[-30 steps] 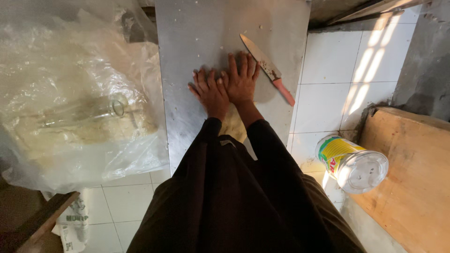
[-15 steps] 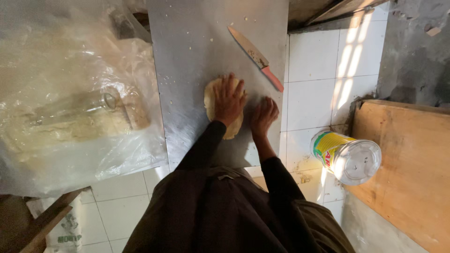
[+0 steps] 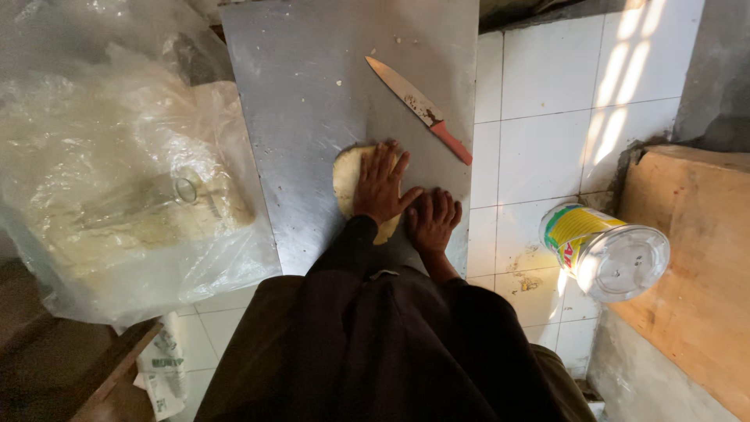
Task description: The person flattens a piece of dough on a metal table by hand and by rolling a glass bottle over it, then cuts the dough in half using a knife.
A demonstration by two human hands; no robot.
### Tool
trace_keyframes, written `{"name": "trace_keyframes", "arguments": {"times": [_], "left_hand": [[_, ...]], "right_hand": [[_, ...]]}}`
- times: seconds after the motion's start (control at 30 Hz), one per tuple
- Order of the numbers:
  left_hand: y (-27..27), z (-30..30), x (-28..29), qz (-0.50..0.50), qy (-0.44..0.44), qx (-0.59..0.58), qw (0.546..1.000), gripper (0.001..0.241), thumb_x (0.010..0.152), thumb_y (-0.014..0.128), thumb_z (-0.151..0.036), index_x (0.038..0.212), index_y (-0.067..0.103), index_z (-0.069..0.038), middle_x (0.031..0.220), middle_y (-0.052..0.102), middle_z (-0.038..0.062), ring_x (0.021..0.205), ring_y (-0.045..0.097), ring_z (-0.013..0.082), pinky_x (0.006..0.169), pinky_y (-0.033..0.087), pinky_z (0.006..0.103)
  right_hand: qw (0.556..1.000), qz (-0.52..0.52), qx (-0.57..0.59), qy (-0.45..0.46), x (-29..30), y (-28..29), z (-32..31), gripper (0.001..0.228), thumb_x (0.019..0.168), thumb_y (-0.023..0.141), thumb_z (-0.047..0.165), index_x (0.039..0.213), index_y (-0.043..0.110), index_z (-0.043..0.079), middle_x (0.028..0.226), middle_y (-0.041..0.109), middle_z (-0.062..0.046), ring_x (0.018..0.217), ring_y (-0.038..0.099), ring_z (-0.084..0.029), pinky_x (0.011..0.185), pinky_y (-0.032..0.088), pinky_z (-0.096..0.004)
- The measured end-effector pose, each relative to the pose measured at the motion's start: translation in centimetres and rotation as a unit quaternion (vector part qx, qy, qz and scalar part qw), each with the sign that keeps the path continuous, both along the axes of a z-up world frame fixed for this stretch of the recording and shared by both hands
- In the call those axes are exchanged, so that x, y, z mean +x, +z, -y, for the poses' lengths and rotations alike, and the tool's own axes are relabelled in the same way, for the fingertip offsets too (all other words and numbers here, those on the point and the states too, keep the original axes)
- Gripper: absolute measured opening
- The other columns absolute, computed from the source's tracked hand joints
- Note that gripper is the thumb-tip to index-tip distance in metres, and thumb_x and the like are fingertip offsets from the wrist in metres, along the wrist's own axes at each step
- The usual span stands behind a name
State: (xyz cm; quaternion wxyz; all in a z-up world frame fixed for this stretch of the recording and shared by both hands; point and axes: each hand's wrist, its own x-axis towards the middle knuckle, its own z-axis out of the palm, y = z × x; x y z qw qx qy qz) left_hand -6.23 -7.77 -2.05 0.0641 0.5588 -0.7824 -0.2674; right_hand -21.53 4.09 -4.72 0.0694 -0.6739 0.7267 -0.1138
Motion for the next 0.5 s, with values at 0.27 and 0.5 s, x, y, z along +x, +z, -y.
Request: {"name": "trace_keyframes", "arguments": {"times": [0.27, 0.5], "left_hand": [[-0.2, -0.2, 0.0, -0.016, 0.008, -0.026, 1.0, 0.085, 0.096, 0.05, -0.071, 0.157, 0.041, -0.013, 0.167, 0.029, 0.017, 0.155, 0.023, 0.0396, 0.125, 0.012, 0.0619], [-0.2, -0.1, 1.1, -0.112, 0.007, -0.062, 0.992, 0.065, 0.101, 0.058, -0.055, 0.149, 0.05, -0.011, 0.164, 0.034, 0.02, 0.154, 0.029, 0.0396, 0.126, 0.02, 0.059]], "right_hand": [[0.999, -0.011, -0.043, -0.009, 0.4, -0.1, 0.1, 0.051, 0.101, 0.067, 0.047, 0.14, 0.059, 0.014, 0.152, 0.049, -0.015, 0.145, 0.038, -0.036, 0.123, 0.023, -0.061], [1.0, 0.0, -0.01, -0.018, 0.8, 1.6, 0.8, 0.054, 0.101, 0.061, 0.047, 0.144, 0.061, 0.015, 0.151, 0.049, -0.016, 0.144, 0.038, -0.037, 0.122, 0.022, -0.061]]}}
